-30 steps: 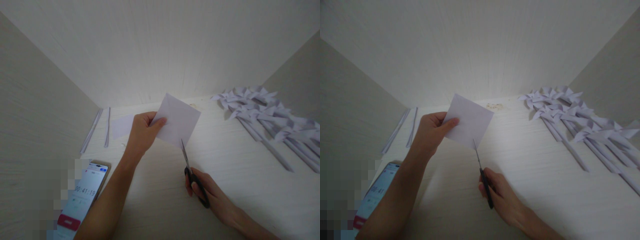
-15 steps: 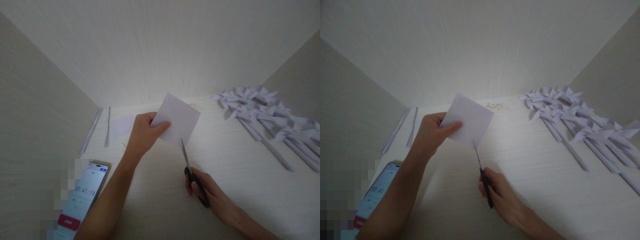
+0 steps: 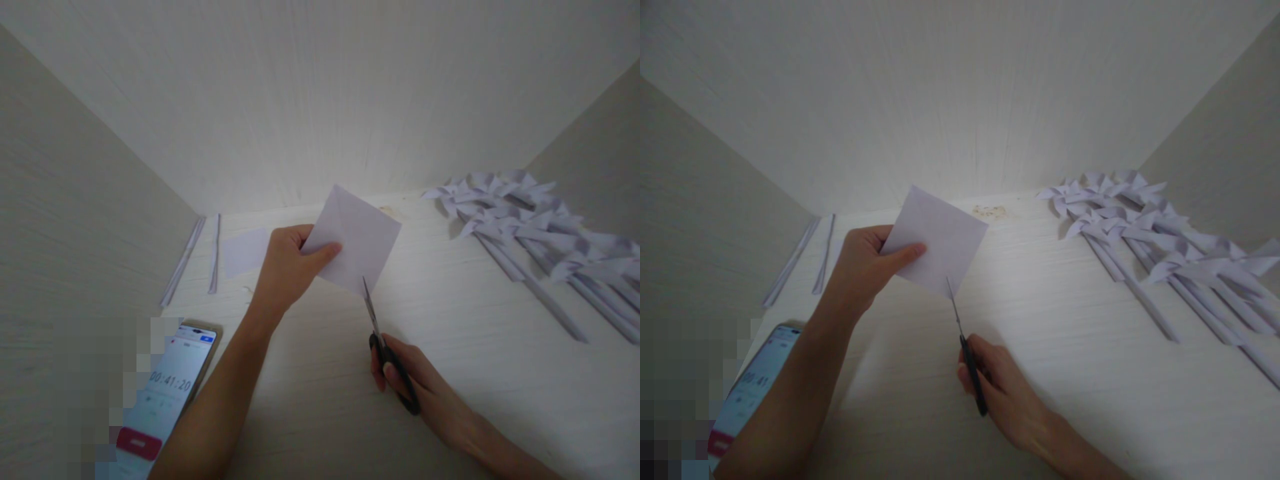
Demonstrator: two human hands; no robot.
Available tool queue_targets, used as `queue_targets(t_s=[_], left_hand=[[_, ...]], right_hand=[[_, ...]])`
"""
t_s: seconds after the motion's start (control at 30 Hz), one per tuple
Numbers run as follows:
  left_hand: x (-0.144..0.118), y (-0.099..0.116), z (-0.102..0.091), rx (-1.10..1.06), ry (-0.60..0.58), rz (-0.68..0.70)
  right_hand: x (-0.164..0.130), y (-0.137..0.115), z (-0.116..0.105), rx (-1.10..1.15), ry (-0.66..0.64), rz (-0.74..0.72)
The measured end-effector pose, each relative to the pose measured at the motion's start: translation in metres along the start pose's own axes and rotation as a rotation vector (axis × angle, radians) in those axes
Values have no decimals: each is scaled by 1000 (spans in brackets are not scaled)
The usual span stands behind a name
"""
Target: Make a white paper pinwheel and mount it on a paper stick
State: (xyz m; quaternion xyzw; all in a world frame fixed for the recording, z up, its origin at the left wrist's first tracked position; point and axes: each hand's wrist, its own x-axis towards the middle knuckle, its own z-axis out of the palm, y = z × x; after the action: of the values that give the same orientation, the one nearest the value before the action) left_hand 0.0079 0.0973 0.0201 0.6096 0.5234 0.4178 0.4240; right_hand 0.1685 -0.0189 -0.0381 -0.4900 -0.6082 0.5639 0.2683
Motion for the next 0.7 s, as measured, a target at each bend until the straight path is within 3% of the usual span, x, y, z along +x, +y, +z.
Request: queue_targets(t_s=[0.7], left_hand=[[0, 0, 0, -15, -8, -14]], right_hand=[[-1, 2, 0, -11, -17, -5]])
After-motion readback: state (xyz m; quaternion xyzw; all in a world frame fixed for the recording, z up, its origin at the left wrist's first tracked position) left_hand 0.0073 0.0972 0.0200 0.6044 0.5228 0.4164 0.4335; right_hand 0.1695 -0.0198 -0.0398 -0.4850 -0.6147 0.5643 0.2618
